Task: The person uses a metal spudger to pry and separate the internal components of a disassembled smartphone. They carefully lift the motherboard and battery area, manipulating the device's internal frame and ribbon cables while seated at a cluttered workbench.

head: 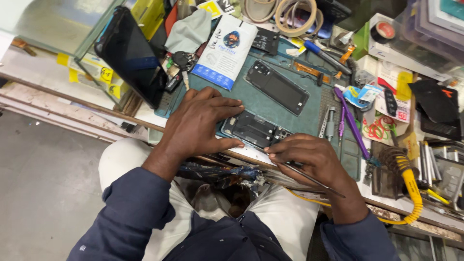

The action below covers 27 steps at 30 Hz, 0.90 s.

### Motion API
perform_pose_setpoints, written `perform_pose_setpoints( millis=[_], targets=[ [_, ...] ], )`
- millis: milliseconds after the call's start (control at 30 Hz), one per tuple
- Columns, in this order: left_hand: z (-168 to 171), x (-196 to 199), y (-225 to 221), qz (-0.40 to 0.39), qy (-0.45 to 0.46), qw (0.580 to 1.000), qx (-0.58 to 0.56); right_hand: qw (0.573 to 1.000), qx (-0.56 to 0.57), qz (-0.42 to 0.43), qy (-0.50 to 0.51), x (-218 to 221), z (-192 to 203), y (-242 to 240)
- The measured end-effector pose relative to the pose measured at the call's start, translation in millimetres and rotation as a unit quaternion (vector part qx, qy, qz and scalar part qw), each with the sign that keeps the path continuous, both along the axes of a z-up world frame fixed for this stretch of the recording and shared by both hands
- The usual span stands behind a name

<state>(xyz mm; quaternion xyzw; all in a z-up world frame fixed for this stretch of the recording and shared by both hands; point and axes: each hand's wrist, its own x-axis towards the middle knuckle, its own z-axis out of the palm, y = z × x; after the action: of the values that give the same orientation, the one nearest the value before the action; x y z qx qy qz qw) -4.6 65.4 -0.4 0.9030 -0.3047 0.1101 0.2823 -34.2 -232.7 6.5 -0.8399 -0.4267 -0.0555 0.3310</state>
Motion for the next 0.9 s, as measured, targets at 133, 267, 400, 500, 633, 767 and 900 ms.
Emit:
perform_pose_setpoints(
  millis=[133,267,400,500,633,767,900],
  targets=[
    [0.3,-0.7,0.2,0.0,-0.003,1.0,-0.004,1.0,0.003,0.008,-0.003,-0.7,1.8,-0.3],
    [-0.2,-1.9,1.3,0.0,0.0,1.0,-0.008,1.0,0.0,0.015,-0.004,3.1,-0.9,1.5],
    [0.6,-0.2,-0.4,0.002,0.0,1.0,-0.001,1.0,0.009,0.021,-0.001,2.5,0.7,-1.3],
    [0.6,-1.5,0.0,0.001,0.004,1.0,-0.013,1.0,-0.005,0.027,-0.005,4.0,2.3,1.6],
    [0.9,-0.1,-2.6,0.002,0.007,1.0,-0.001,1.0,0.0,0.004,-0.003,0.0,1.3,0.8],
    [1.7,-1.0,-0.5,0.004,0.007,1.0,-0.007,1.0,0.007,0.012,-0.011,1.5,1.7,1.7],
    [0.7,-0.8,-1.2,0.005,0.007,1.0,-0.001,1.0,0.003,-0.003,-0.007,1.6,-3.0,4.5]
  ],
)
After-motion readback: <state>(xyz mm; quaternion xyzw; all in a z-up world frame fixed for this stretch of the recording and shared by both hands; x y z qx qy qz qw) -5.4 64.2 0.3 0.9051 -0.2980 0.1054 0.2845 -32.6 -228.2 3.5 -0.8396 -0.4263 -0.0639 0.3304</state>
